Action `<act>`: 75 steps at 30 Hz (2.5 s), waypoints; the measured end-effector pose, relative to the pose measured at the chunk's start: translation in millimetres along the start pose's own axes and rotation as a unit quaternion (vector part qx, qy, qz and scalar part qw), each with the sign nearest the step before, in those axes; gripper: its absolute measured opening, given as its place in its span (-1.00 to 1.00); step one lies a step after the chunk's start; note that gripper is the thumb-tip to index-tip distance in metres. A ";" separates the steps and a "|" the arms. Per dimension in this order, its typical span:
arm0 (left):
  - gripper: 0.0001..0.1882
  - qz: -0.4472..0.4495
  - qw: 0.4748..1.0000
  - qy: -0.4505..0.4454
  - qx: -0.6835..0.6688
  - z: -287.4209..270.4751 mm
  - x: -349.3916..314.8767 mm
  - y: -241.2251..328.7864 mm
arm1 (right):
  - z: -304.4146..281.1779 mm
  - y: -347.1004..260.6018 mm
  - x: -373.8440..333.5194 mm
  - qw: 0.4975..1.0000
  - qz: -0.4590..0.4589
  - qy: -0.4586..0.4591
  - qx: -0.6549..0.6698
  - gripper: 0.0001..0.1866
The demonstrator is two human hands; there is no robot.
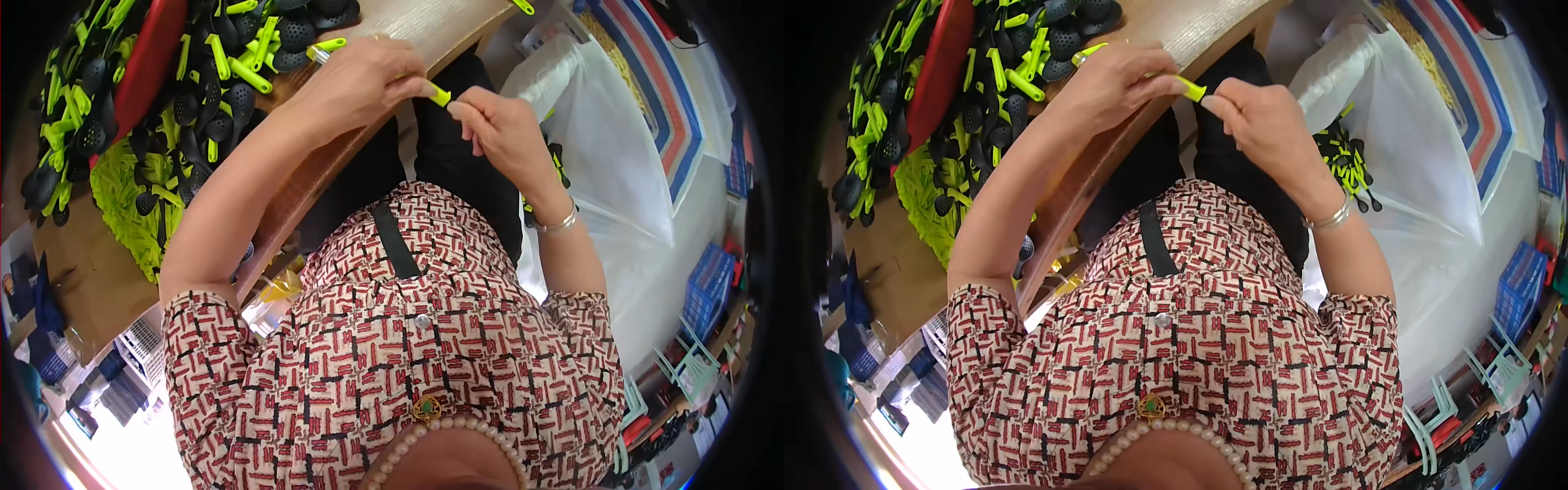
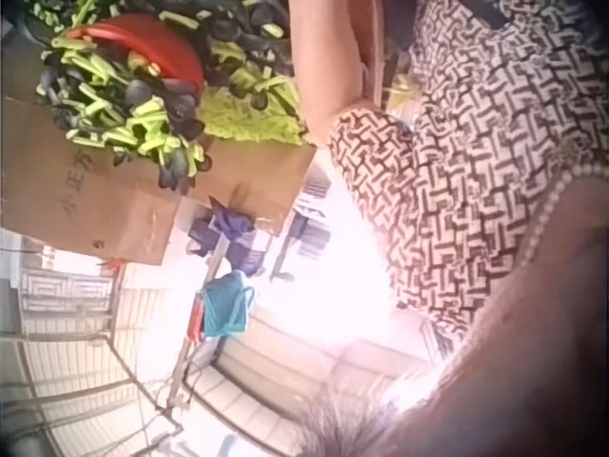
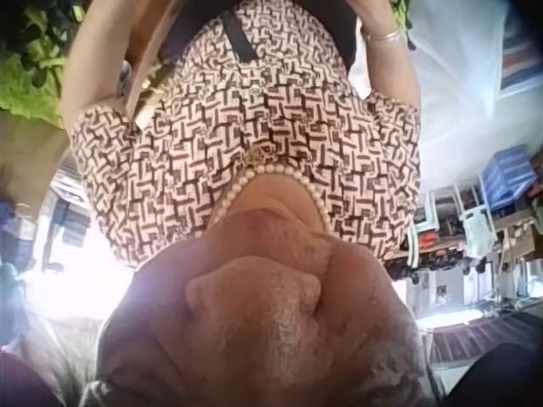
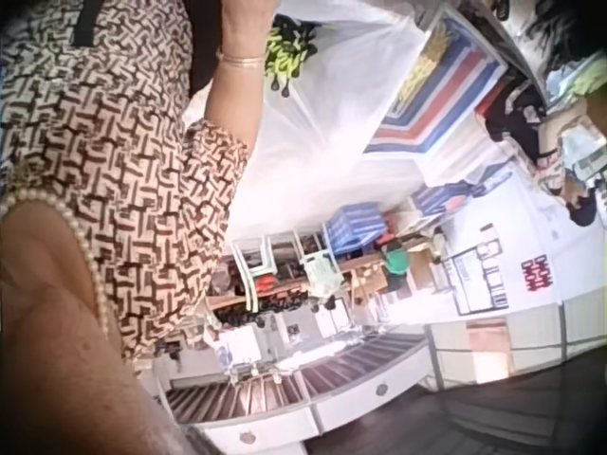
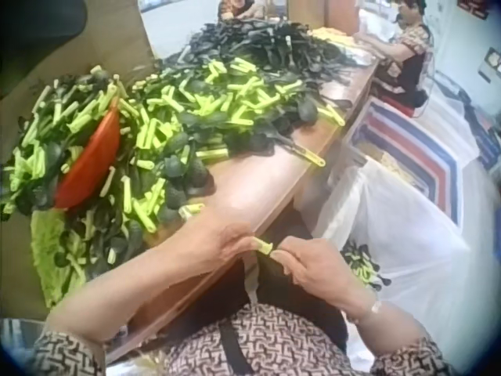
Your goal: The person assembles slotted spoons by attaching plastic handle pieces onto the spoon stems by hand and tapping them into place using a small hammer.
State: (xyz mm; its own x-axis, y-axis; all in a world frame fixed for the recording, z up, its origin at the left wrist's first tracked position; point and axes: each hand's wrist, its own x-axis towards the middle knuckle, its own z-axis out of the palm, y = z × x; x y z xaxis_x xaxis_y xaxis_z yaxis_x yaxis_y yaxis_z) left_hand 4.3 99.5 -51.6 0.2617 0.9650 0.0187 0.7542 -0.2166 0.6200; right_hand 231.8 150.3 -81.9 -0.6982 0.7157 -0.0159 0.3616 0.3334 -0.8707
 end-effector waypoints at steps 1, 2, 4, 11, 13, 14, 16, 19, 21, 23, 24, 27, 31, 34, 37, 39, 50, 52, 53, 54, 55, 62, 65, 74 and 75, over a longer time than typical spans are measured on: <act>-0.77 0.053 0.994 0.060 0.074 1.1 3.2 -2.8 | -0.7 -0.2 6.2 0.998 0.036 -0.016 0.040 -0.72; -0.77 0.106 0.977 0.115 0.147 1.3 4.8 -1.8 | -0.8 -0.4 10.3 0.998 0.036 -0.018 0.040 -0.72; -0.76 0.101 0.960 0.195 0.172 -1.9 -0.3 2.2 | 0.1 -1.3 17.4 0.992 0.089 -0.018 0.084 -0.74; -0.67 -0.147 0.931 0.243 0.229 -9.5 -96.2 22.1 | -5.6 4.7 42.8 0.996 0.088 0.003 0.024 -0.69; -0.67 -0.189 0.892 0.217 0.348 -2.1 -112.8 17.2 | -8.0 3.8 50.5 0.992 0.110 -0.043 0.036 -0.68; -0.72 -0.188 0.888 0.218 0.358 -0.7 -117.3 13.1 | -10.1 5.3 53.1 0.992 0.109 -0.045 0.034 -0.68; -0.75 -0.202 0.879 0.200 0.383 -0.5 -118.6 10.6 | -17.2 10.2 56.3 0.979 0.147 -0.097 0.107 -0.68; -0.81 -0.188 0.857 0.201 0.435 -0.8 -114.0 4.5 | -21.4 9.7 60.7 0.974 0.148 -0.122 0.124 -0.68; -0.83 -0.169 0.897 0.303 0.273 -0.2 -105.3 14.6 | -19.7 10.1 62.5 0.977 0.147 -0.113 0.106 -0.68; -0.86 -0.184 0.929 0.321 0.025 -2.8 -89.7 33.7 | -18.8 7.5 61.7 0.979 0.146 -0.107 0.089 -0.68; -0.86 -0.233 0.916 0.302 -0.124 -1.7 -81.5 50.1 | -19.1 3.3 61.2 0.979 0.156 -0.107 0.074 -0.68; -0.85 -0.160 0.946 0.282 -0.025 22.2 -62.2 38.1 | -17.0 -1.0 61.3 0.980 0.159 -0.107 0.059 -0.68; -0.81 -0.174 0.947 0.202 0.181 34.8 -53.3 26.8 | -14.6 -5.3 61.2 0.983 0.146 -0.105 0.044 -0.69; -0.87 -0.101 0.937 0.293 0.160 29.1 -47.6 36.3 | -14.6 1.4 61.7 0.983 0.142 -0.108 0.040 -0.70; -0.91 -0.098 0.926 0.329 0.159 24.0 -49.9 42.5 | -17.2 1.6 62.3 0.982 0.142 -0.115 0.037 -0.70; -0.88 -0.144 0.943 0.173 0.244 22.5 -49.7 30.6 | -18.0 -1.4 63.6 0.981 0.145 -0.119 0.039 -0.71; -0.94 -0.128 0.941 0.245 0.196 22.8 -56.0 31.9 | -18.1 -2.8 65.2 0.981 0.149 -0.119 0.046 -0.71; -0.88 -0.152 0.939 0.244 0.192 20.5 -55.1 26.8 | -20.5 -1.9 65.5 0.981 0.143 -0.121 0.039 -0.71; -0.81 -0.173 0.937 0.238 0.186 19.6 -53.5 23.8 | -20.1 -2.0 65.6 0.982 0.142 -0.120 0.037 -0.71; -0.81 -0.171 0.935 0.257 0.173 18.9 -52.0 24.5 | -19.6 -2.3 65.3 0.982 0.142 -0.119 0.036 -0.71; -0.81 -0.170 0.935 0.258 0.173 17.3 -50.8 22.7 | -19.2 -2.0 65.2 0.982 0.141 -0.118 0.035 -0.71; -0.81 -0.178 0.941 0.248 0.149 15.2 -51.2 21.5 | -18.8 2.0 65.1 0.981 0.150 -0.115 0.047 -0.71; -0.81 -0.162 0.930 0.290 0.159 14.2 -52.5 15.8 | -21.2 -1.7 66.0 0.979 0.160 -0.113 0.060 -0.70; -0.84 -0.190 0.899 0.273 0.286 15.2 -128.4 15.3 | -32.0 13.5 64.1 0.980 0.159 -0.115 0.034 -0.67; -0.83 -0.202 0.895 0.264 0.297 13.8 -136.4 14.1 | -31.5 12.0 64.4 0.982 0.151 -0.110 0.018 -0.67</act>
State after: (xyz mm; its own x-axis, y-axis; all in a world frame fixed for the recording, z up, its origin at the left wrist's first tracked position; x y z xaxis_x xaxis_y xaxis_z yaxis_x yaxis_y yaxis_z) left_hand -12.5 -37.2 -56.2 -0.3075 0.8838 0.3526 0.9513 0.2767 0.1360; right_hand 210.7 219.7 -77.9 -0.6805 0.6273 -0.3787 0.5540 0.1021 -0.8263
